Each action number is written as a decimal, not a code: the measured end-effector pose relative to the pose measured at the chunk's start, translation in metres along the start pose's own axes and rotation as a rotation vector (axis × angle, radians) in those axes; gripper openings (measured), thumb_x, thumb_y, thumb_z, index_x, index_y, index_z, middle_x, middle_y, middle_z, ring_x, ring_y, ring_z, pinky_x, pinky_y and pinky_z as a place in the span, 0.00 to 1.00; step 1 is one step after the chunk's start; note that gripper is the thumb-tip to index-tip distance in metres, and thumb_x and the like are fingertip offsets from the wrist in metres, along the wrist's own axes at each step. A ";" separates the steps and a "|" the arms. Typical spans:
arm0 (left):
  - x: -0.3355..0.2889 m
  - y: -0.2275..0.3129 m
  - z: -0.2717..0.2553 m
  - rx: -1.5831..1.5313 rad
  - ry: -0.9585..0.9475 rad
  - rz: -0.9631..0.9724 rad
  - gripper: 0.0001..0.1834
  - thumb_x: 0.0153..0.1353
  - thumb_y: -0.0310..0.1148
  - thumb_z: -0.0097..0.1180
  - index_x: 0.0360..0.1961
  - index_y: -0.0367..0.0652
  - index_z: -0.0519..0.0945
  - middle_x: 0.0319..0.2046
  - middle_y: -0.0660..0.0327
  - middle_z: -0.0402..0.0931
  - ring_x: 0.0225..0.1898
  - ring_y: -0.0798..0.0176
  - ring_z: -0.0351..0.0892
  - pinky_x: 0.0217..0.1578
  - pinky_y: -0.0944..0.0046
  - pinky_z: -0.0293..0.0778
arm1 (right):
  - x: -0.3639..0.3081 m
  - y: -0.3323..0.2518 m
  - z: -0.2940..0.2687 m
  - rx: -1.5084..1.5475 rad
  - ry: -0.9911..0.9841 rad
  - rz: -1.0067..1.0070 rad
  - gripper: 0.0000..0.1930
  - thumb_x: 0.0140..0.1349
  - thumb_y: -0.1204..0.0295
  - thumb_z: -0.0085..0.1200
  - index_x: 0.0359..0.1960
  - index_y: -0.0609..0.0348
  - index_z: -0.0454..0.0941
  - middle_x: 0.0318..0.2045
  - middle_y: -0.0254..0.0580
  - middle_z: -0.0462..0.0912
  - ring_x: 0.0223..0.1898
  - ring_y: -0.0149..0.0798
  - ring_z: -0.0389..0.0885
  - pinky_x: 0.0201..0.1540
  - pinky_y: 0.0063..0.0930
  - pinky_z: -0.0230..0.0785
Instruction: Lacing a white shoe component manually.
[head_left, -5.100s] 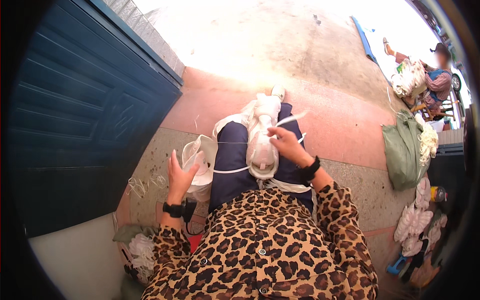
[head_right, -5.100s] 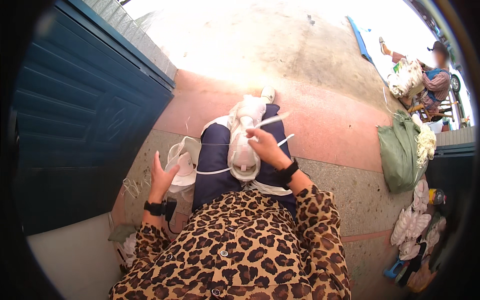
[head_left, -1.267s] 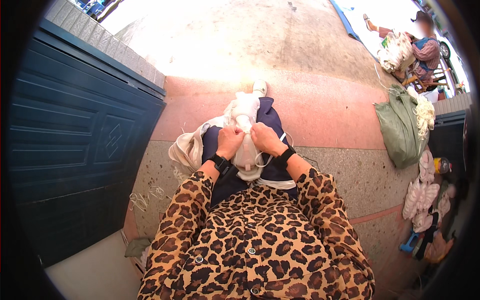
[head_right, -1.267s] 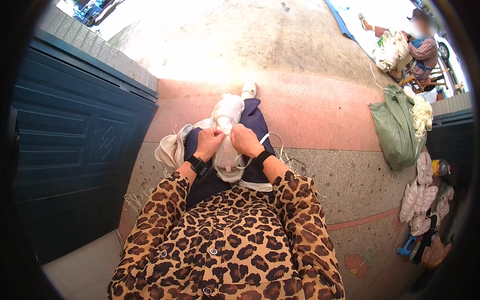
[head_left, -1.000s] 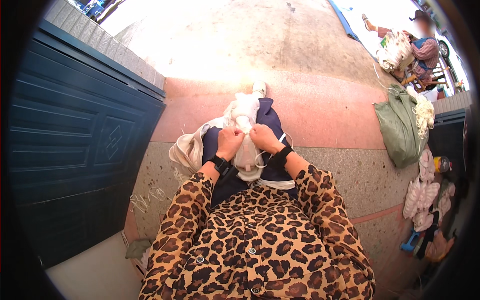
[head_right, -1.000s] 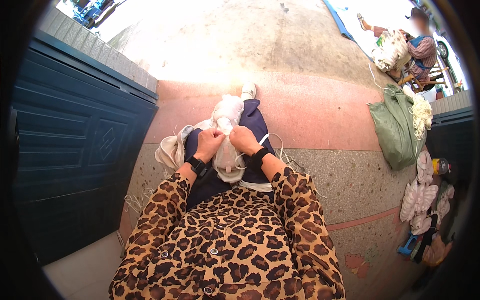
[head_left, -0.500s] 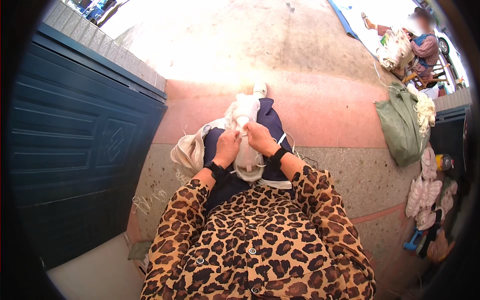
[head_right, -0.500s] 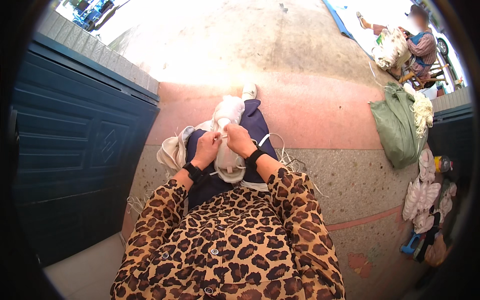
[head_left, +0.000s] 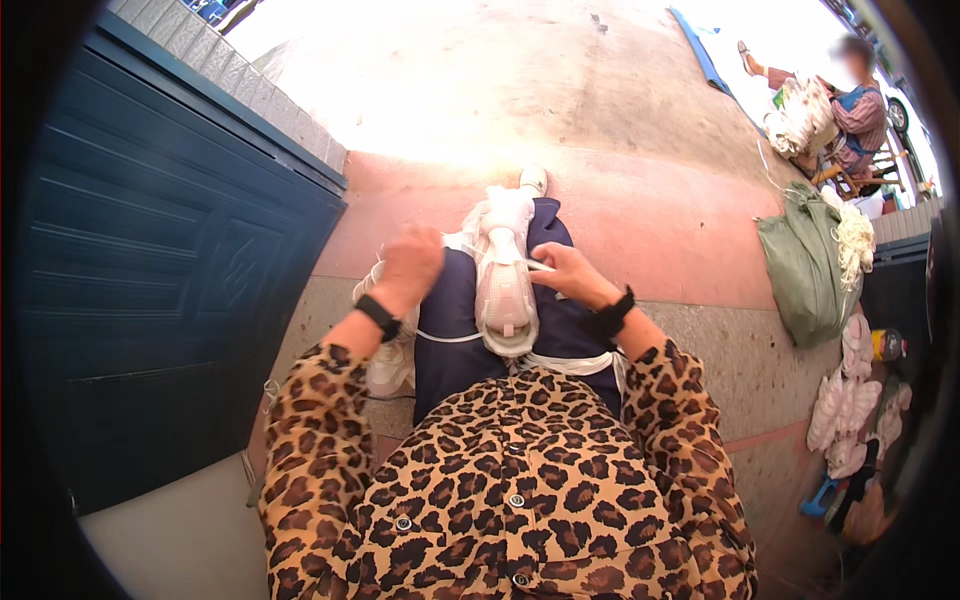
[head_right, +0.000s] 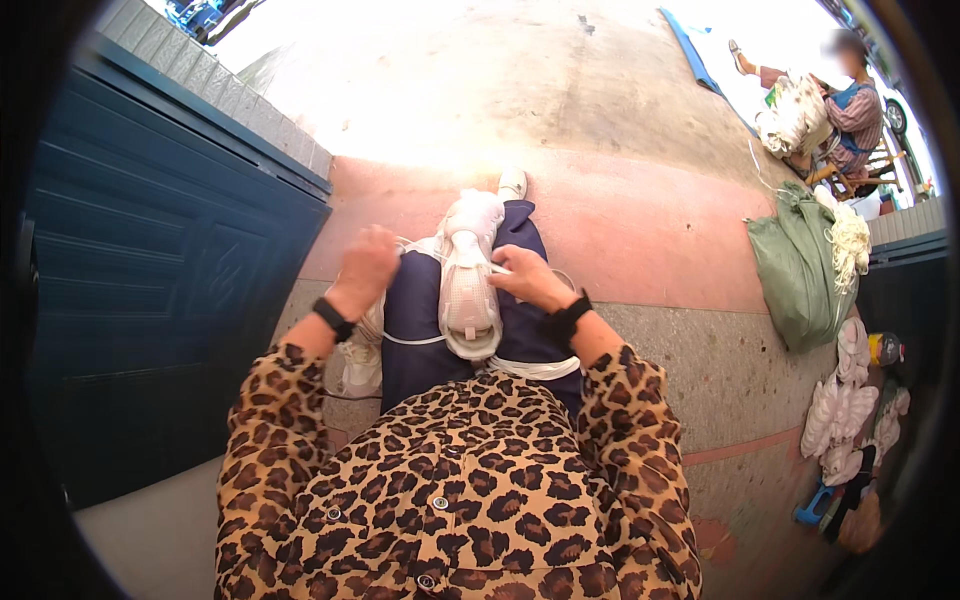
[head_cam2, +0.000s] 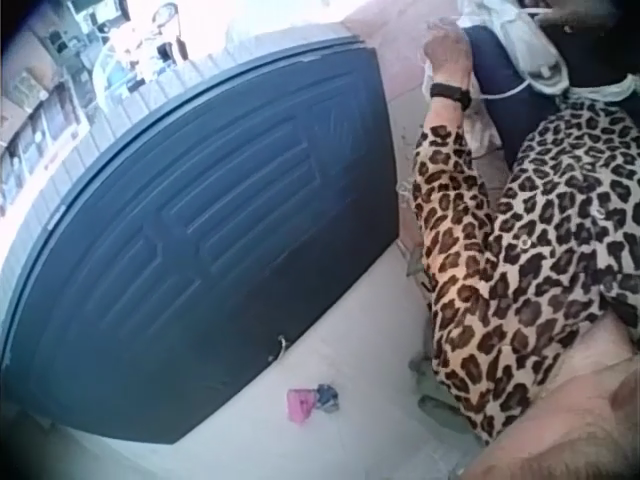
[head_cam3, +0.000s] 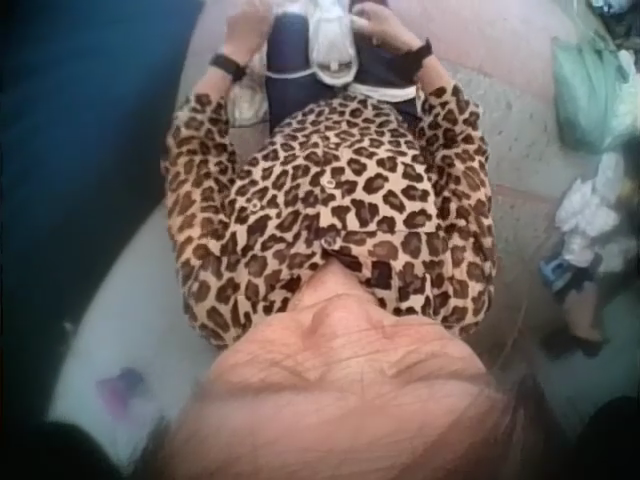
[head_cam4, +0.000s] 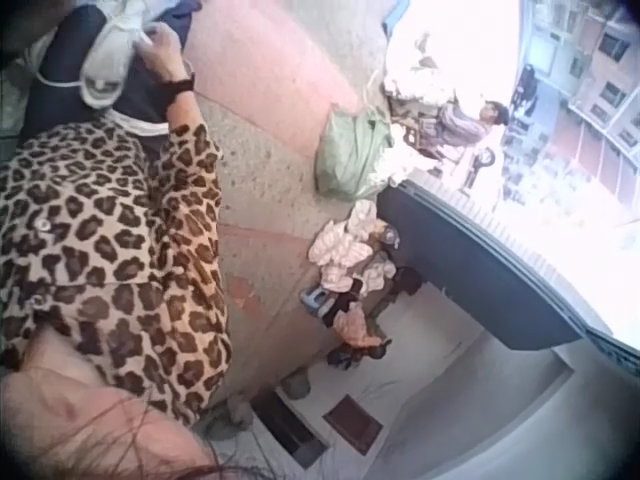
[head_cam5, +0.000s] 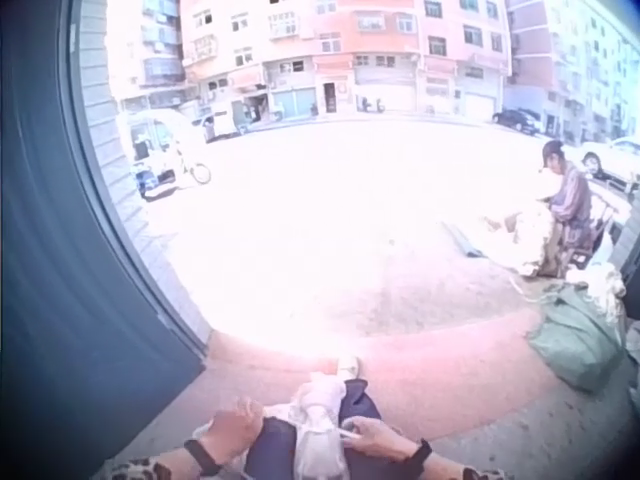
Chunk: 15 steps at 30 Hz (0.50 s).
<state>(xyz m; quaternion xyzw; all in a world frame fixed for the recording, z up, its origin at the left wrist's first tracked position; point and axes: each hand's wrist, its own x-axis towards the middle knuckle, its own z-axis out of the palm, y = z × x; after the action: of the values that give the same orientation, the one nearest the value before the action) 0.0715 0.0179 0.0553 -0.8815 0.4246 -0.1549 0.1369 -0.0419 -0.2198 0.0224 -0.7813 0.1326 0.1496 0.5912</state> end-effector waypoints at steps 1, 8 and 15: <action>0.000 -0.034 -0.013 0.073 0.101 -0.014 0.02 0.47 0.29 0.47 0.23 0.45 0.68 0.22 0.61 0.66 0.24 0.64 0.70 0.19 0.66 0.69 | -0.011 0.015 -0.016 -0.074 0.080 -0.155 0.17 0.47 0.70 0.58 0.38 0.65 0.74 0.23 0.38 0.76 0.24 0.29 0.74 0.26 0.20 0.66; -0.144 -0.298 -0.076 0.341 0.027 -1.089 0.15 0.58 0.40 0.40 0.31 0.36 0.70 0.30 0.46 0.74 0.35 0.44 0.75 0.33 0.48 0.71 | -0.118 0.009 -0.118 0.334 0.232 -0.002 0.10 0.54 0.71 0.53 0.38 0.61 0.75 0.19 0.25 0.70 0.19 0.20 0.66 0.21 0.13 0.59; -0.250 -0.379 -0.088 0.161 0.273 -1.462 0.17 0.56 0.35 0.40 0.37 0.31 0.73 0.32 0.42 0.76 0.36 0.45 0.77 0.33 0.52 0.72 | -0.218 0.034 -0.251 1.277 0.406 -0.645 0.11 0.63 0.74 0.40 0.45 0.66 0.65 0.18 0.29 0.58 0.18 0.24 0.56 0.18 0.17 0.53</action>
<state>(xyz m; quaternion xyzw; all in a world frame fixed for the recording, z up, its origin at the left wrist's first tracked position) 0.1566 0.4341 0.2376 -0.8991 -0.2693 -0.3451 0.0094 -0.2357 -0.4642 0.1422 -0.2981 0.0644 -0.2848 0.9088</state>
